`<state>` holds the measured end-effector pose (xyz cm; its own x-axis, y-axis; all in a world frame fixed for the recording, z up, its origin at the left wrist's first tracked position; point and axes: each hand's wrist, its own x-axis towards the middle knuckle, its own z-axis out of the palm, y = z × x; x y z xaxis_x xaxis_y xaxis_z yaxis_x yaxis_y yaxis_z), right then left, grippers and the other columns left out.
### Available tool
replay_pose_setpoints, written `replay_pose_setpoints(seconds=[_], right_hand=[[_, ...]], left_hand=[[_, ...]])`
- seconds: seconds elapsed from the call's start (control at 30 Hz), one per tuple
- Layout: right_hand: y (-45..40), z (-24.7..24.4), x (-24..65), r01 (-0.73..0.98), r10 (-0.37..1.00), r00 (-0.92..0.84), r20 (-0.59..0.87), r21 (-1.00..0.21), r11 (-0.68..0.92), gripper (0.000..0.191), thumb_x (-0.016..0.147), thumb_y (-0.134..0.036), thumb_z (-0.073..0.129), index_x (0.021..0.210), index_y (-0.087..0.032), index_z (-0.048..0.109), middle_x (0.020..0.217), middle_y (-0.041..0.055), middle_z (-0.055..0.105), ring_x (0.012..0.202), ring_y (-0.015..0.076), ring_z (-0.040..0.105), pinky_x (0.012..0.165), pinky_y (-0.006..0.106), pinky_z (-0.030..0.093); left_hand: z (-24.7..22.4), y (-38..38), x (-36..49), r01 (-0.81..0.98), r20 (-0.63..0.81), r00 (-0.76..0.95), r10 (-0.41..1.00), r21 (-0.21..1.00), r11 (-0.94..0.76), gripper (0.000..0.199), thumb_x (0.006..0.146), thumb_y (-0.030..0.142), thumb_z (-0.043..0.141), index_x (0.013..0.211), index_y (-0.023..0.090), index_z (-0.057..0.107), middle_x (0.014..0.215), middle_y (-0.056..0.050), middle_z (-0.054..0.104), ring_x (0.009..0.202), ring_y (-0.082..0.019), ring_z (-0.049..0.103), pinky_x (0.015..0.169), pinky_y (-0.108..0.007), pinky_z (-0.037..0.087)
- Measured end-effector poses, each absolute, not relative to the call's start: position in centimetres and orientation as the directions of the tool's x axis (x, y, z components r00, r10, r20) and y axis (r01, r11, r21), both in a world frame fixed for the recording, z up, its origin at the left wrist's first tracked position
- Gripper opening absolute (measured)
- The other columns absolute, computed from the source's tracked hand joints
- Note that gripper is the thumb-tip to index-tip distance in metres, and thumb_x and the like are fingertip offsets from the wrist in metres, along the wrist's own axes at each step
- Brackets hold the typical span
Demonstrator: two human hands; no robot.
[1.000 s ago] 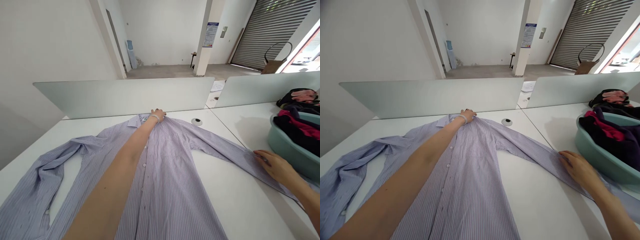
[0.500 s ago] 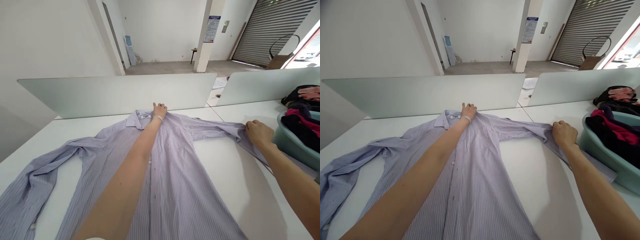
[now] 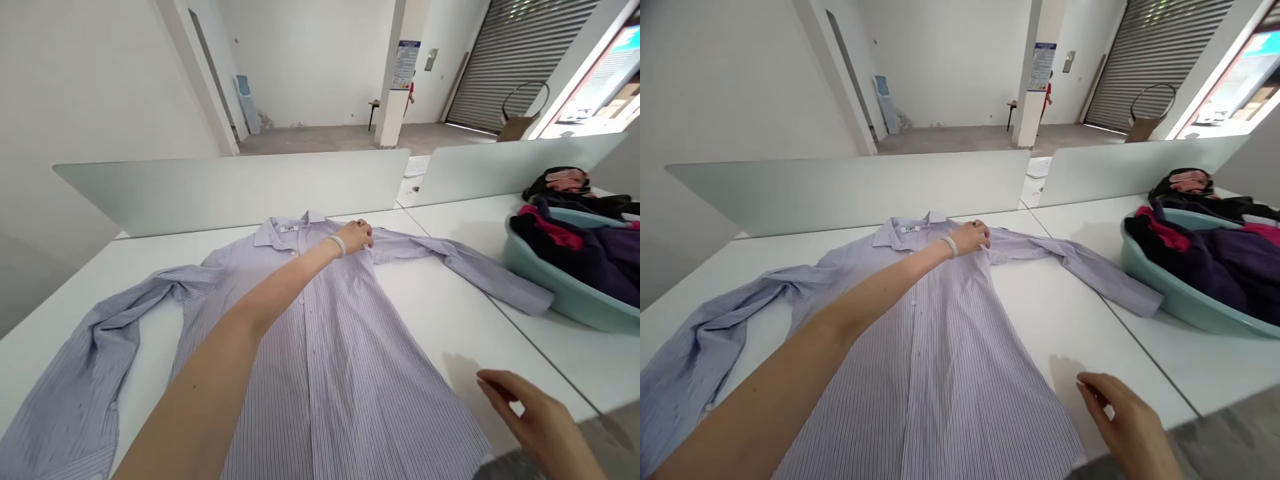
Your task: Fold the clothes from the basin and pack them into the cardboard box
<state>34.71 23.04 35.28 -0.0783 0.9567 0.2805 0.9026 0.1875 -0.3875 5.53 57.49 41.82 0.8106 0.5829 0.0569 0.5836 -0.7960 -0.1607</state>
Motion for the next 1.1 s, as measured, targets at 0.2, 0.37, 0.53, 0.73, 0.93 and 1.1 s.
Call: replay_pose_setpoints(seconds=[0.2,0.37,0.53,0.73,0.93,1.1], right_hand=[[17.5,34.0,32.6,0.914,0.958,0.001,0.287,-0.388,0.115,0.03,0.089,-0.045,0.049,0.093,-0.022,0.067,0.088,0.0053,0.068,0.072,0.0149,0.065,0.062,0.023,0.053],[17.2,34.2,31.2,0.917,0.966,-0.065,0.249,-0.367,0.156,0.032,0.09,-0.046,0.046,0.091,-0.022,0.068,0.087,0.0081,0.066,0.076,0.0181,0.064,0.063,0.028,0.052],[17.5,33.9,30.3,0.925,0.954,-0.035,0.297,-0.352,0.143,0.041,0.092,-0.05,0.039,0.081,-0.022,0.067,0.079,0.0077,0.065,0.069,0.0178,0.063,0.061,0.029,0.05],[16.4,33.5,29.9,0.894,0.961,0.118,0.25,-0.448,0.006,0.035,0.092,-0.048,0.039,0.085,-0.023,0.063,0.072,0.006,0.064,0.061,0.0162,0.06,0.053,0.024,0.047],[16.7,32.0,31.5,0.893,0.975,0.185,0.119,-0.434,-0.117,0.032,0.086,-0.05,0.043,0.083,-0.025,0.062,0.061,0.0032,0.063,0.056,0.0183,0.061,0.045,0.024,0.045],[17.3,34.0,31.9,0.943,0.927,0.178,0.331,-0.326,-0.065,0.051,0.083,-0.058,0.047,0.117,-0.021,0.055,0.097,0.0123,0.066,0.076,0.0256,0.064,0.057,0.035,0.052]], left_hand=[[41.0,54.7,8.6,0.543,-0.087,0.827,0.556,-0.134,-0.829,0.029,0.084,0.012,0.053,0.103,0.028,0.068,0.115,-0.005,0.06,0.11,-0.022,0.048,0.088,-0.032,0.036],[41.2,54.7,7.9,0.557,-0.146,0.81,0.568,-0.112,-0.823,0.025,0.089,0.025,0.05,0.108,0.031,0.066,0.115,-0.002,0.061,0.1,-0.017,0.056,0.077,-0.025,0.04],[40.9,54.7,7.8,0.587,-0.142,0.788,0.6,-0.124,-0.8,0.02,0.089,0.025,0.051,0.103,0.025,0.066,0.111,-0.004,0.063,0.095,-0.017,0.059,0.075,-0.025,0.041],[40.3,54.5,8.7,0.646,-0.012,0.751,0.661,-0.194,-0.738,0.029,0.092,0.011,0.038,0.105,0.016,0.063,0.11,-0.013,0.063,0.102,-0.023,0.058,0.086,-0.036,0.038],[38.8,54.2,10.2,0.703,0.131,0.709,0.692,-0.197,-0.683,0.035,0.093,0.008,0.03,0.11,0.012,0.059,0.118,-0.017,0.057,0.11,-0.027,0.053,0.085,-0.041,0.039],[38.7,52.3,9.2,0.754,0.233,0.656,0.718,-0.147,-0.641,0.038,0.094,0.009,0.029,0.124,0.016,0.052,0.135,-0.014,0.046,0.126,-0.025,0.04,0.096,-0.041,0.035]])
